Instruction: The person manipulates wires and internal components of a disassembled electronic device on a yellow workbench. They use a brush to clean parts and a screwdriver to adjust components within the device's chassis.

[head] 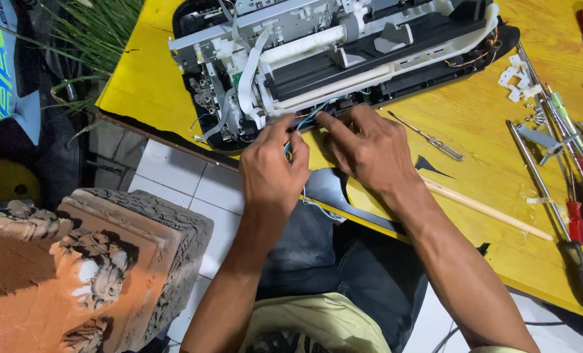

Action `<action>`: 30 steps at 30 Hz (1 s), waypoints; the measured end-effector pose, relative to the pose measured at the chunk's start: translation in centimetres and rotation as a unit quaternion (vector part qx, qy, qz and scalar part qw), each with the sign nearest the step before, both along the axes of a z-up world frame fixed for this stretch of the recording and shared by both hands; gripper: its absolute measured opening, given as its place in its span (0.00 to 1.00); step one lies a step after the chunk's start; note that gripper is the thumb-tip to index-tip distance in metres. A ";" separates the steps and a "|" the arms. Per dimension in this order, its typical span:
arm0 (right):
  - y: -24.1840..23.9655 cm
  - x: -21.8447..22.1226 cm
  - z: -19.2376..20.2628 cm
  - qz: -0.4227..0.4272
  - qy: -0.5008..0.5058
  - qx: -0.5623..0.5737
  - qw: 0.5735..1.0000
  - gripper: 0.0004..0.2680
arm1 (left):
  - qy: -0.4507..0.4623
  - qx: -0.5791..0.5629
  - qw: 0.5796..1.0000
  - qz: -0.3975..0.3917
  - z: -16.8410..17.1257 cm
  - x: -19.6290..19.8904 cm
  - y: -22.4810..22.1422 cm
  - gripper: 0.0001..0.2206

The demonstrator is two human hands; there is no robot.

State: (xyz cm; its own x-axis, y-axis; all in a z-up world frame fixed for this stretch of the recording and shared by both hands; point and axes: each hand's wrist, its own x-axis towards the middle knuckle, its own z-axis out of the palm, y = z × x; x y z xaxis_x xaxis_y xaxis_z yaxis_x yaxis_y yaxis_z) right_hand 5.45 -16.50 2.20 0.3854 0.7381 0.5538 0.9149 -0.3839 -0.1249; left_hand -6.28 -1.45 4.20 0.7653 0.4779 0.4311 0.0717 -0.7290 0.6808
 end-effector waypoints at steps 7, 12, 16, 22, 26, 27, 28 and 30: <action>-0.5 0.6 -0.7 0.026 0.038 0.017 0.999 0.09 | -0.021 -0.059 0.997 -0.043 1.4 0.7 0.0 0.09; -0.6 1.0 -1.2 0.044 0.084 0.073 0.993 0.05 | -0.133 -0.115 0.980 -0.092 2.1 1.7 -2.9 0.08; -0.9 1.2 0.4 0.051 0.229 0.184 0.954 0.06 | -0.137 -0.074 0.980 -0.121 1.2 0.9 -4.5 0.08; -0.4 0.3 3.7 -0.033 0.493 0.177 0.851 0.06 | -0.056 0.060 0.987 -0.137 -0.3 -0.8 -4.7 0.07; -0.5 1.2 1.5 -0.018 0.408 0.112 0.906 0.06 | -0.016 0.075 0.989 -0.127 -0.1 -1.2 -3.6 0.06; -0.5 1.2 1.4 -0.023 0.415 0.104 0.904 0.07 | 0.000 0.059 0.991 -0.122 -0.2 -1.2 -3.3 0.06; -0.4 1.0 1.6 -0.023 0.414 0.104 0.904 0.07 | -0.001 0.059 0.991 -0.122 -1.1 -0.9 -2.9 0.06; -0.3 0.7 2.1 -0.025 0.434 0.106 0.894 0.06 | 0.010 0.045 0.994 -0.099 -2.7 -0.4 -2.2 0.07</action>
State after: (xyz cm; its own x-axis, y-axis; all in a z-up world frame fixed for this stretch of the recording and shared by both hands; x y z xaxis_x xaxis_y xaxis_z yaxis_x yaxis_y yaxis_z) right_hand 6.12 -16.81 4.34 0.7675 0.6216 0.1566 0.4209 -0.3045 -0.8545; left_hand -6.70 -3.63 1.49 0.8499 0.2768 0.4483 -0.0666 -0.7876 0.6125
